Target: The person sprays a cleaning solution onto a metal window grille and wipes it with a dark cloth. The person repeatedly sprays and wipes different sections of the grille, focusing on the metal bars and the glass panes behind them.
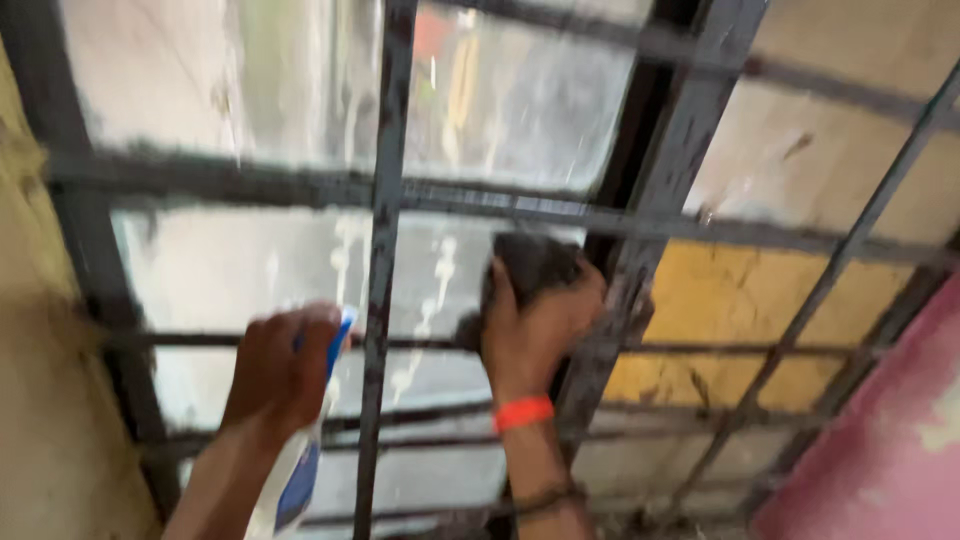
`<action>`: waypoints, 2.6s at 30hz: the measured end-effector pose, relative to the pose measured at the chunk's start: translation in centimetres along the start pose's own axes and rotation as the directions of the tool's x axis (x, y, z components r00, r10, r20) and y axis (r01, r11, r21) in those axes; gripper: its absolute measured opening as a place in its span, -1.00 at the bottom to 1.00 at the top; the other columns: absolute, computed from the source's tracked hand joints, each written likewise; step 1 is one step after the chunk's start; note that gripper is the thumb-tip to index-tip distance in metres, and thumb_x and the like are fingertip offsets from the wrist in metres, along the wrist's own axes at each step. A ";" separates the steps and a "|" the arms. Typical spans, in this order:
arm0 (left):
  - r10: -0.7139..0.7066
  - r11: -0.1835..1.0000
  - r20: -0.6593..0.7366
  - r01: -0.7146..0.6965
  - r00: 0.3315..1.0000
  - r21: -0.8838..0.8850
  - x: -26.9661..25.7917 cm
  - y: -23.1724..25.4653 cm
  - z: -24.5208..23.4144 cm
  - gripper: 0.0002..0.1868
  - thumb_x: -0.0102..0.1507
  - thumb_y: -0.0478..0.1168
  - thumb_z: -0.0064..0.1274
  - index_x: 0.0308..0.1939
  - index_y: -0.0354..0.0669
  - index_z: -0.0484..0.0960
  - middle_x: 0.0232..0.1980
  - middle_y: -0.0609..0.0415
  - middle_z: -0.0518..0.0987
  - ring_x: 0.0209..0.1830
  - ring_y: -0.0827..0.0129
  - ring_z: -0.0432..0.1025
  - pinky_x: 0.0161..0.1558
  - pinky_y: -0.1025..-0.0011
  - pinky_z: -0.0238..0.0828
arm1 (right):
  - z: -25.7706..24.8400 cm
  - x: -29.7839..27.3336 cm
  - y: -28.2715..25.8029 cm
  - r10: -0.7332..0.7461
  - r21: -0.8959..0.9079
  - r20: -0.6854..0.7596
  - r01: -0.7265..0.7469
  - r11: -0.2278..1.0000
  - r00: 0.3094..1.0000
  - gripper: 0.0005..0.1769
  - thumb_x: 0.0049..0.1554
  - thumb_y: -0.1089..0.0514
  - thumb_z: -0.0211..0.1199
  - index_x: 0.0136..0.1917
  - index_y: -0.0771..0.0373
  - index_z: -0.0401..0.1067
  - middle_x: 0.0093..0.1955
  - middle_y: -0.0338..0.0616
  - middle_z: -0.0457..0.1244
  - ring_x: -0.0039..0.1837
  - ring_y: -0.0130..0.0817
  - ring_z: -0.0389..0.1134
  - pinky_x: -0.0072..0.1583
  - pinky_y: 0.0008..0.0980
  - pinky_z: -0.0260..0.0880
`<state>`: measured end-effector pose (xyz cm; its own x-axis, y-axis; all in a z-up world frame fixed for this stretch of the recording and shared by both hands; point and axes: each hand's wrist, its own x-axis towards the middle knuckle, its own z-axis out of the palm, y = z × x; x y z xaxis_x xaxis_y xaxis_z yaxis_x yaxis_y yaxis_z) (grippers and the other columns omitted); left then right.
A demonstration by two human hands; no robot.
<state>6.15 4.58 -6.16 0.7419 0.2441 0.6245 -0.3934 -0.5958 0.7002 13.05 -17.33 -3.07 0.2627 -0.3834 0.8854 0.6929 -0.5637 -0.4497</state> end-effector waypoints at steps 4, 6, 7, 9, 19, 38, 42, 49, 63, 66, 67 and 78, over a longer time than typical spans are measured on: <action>0.083 0.991 0.019 -0.085 0.996 0.105 -1.0 -1.8 0.2 -0.50 0.37 0.08 -0.19 -0.24 -0.24 0.70 -0.28 -0.25 0.60 -0.25 -0.20 0.49 -0.19 0.01 0.39 | 3.5 -3.5 -2.7 -0.225 0.082 0.254 0.211 0.974 0.941 -0.39 0.09 0.30 0.38 0.40 0.30 0.34 0.32 0.04 0.20 0.36 0.12 0.20 0.43 -0.04 0.23; 0.268 0.960 -0.038 -0.264 0.963 0.090 -0.9 -1.6 0.2 -0.51 0.44 0.03 -0.23 -0.16 -0.27 0.68 -0.29 -0.14 0.64 -0.27 -0.17 0.49 -0.12 -0.01 0.37 | 3.2 -4.4 -3.8 -0.238 0.033 0.378 0.244 0.969 0.895 -0.36 -0.03 0.34 0.34 0.34 0.30 0.38 0.31 0.02 0.22 0.30 0.09 0.25 0.32 -0.11 0.33; 0.362 0.930 -0.079 -0.355 0.929 0.092 -0.7 -1.4 0.1 -0.52 0.47 0.01 -0.26 -0.12 -0.29 0.67 -0.30 -0.09 0.66 -0.28 -0.15 0.49 -0.09 -0.02 0.37 | 3.4 -4.4 -4.1 -0.252 0.021 0.434 0.270 0.963 0.865 -0.35 -0.09 0.36 0.32 0.32 0.30 0.39 0.30 0.01 0.23 0.27 0.08 0.27 0.26 -0.15 0.38; 0.679 0.732 -0.177 -0.637 0.713 0.242 -1.1 -0.9 -0.4 -0.54 0.52 -0.11 -0.27 -0.17 -0.40 0.65 -0.27 -0.23 0.63 -0.31 -0.19 0.48 -0.22 0.00 0.31 | 2.6 -3.3 -3.4 -0.258 -0.003 0.454 0.291 0.957 0.853 -0.45 -0.02 0.29 0.43 0.25 0.28 0.43 0.27 0.01 0.24 0.25 0.06 0.31 0.22 -0.18 0.39; 0.056 0.995 -0.071 -0.062 0.996 -0.075 -1.1 1.8 -0.6 -0.46 0.34 0.06 -0.22 -0.46 -0.27 0.63 -0.57 -0.18 0.51 -0.55 0.01 0.46 -0.39 0.13 0.34 | 0.4 -2.5 1.6 -0.165 -0.147 0.170 0.190 0.971 0.972 -0.53 -0.12 0.34 0.44 0.10 0.37 0.48 0.16 0.09 0.27 0.20 0.14 0.33 0.26 -0.07 0.36; -0.041 0.999 -0.039 0.041 0.998 -0.005 -1.4 2.8 -0.4 -0.45 0.29 0.10 -0.23 -0.52 -0.23 0.65 -0.64 -0.18 0.49 -0.58 -0.01 0.47 -0.37 0.10 0.34 | -1.2 -0.6 -3.0 -0.330 0.101 0.587 0.337 0.936 0.739 -0.56 -0.20 0.44 0.34 0.01 0.32 0.56 0.12 0.05 0.33 0.09 0.05 0.38 0.10 -0.14 0.43; -0.027 1.000 -0.076 0.027 0.997 -0.012 -1.0 2.9 -0.2 -0.45 0.28 0.10 -0.21 -0.52 -0.23 0.67 -0.62 -0.18 0.52 -0.57 -0.02 0.48 -0.37 0.10 0.35 | -1.0 1.6 -1.8 -0.042 0.000 0.352 0.045 0.999 0.935 -0.68 -0.13 0.43 0.29 -0.05 0.34 0.52 0.08 0.01 0.32 0.06 -0.09 0.44 0.11 -0.25 0.48; 0.002 0.998 -0.111 -0.008 0.994 -0.056 -1.5 3.0 0.1 -0.45 0.28 0.08 -0.20 -0.54 -0.27 0.63 -0.63 -0.21 0.51 -0.57 -0.02 0.48 -0.36 0.13 0.37 | 0.4 -2.2 -3.3 -0.399 0.041 0.504 0.440 0.897 0.766 -0.65 -0.14 0.46 0.31 -0.03 0.35 0.58 0.06 0.07 0.37 0.05 0.09 0.37 0.06 -0.16 0.39; 0.058 0.997 -0.141 -0.064 0.988 -0.033 -2.1 2.9 0.7 -0.44 0.32 0.06 -0.24 -0.51 -0.32 0.59 -0.54 -0.24 0.51 -0.50 -0.07 0.45 -0.29 0.10 0.35 | -2.7 0.9 -0.8 -0.163 -0.070 0.492 0.225 0.972 0.855 -0.60 -0.15 0.44 0.30 0.01 0.35 0.57 0.09 0.08 0.35 0.10 0.11 0.39 0.14 -0.11 0.40; 0.018 0.998 -0.105 -0.024 0.994 -0.057 -1.8 3.1 0.4 -0.46 0.29 0.07 -0.24 -0.44 -0.30 0.63 -0.51 -0.20 0.58 -0.48 -0.05 0.50 -0.30 0.13 0.38 | -4.2 1.8 -0.3 -0.119 -0.132 0.239 0.154 0.979 0.964 -0.59 -0.05 0.44 0.29 0.11 0.40 0.49 0.17 0.11 0.30 0.20 0.13 0.35 0.24 -0.09 0.38; 0.012 0.998 -0.096 -0.019 0.995 -0.068 -1.5 3.2 0.3 -0.47 0.28 0.07 -0.24 -0.41 -0.29 0.65 -0.50 -0.17 0.61 -0.48 -0.03 0.53 -0.30 0.14 0.40 | -4.7 1.8 -0.4 -0.100 -0.134 0.147 0.120 0.984 0.984 -0.59 0.00 0.45 0.26 0.16 0.42 0.46 0.21 0.11 0.29 0.24 0.12 0.34 0.27 -0.09 0.37; -0.022 1.000 -0.020 0.022 1.000 0.006 -1.5 3.0 0.0 -0.45 0.33 0.06 -0.25 -0.44 -0.29 0.63 -0.60 -0.20 0.50 -0.55 -0.03 0.46 -0.33 0.13 0.35 | -5.8 -1.0 -2.2 -0.328 0.113 0.562 0.322 0.940 0.759 -0.44 -0.07 0.44 0.17 0.25 0.32 0.38 0.25 0.12 0.27 0.30 0.23 0.30 0.31 0.00 0.29</action>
<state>3.88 2.42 -4.95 0.7394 0.2726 0.6156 -0.3735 -0.5947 0.7119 7.33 -19.96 -3.60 0.3498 0.3047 0.8859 0.8115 -0.5710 -0.1240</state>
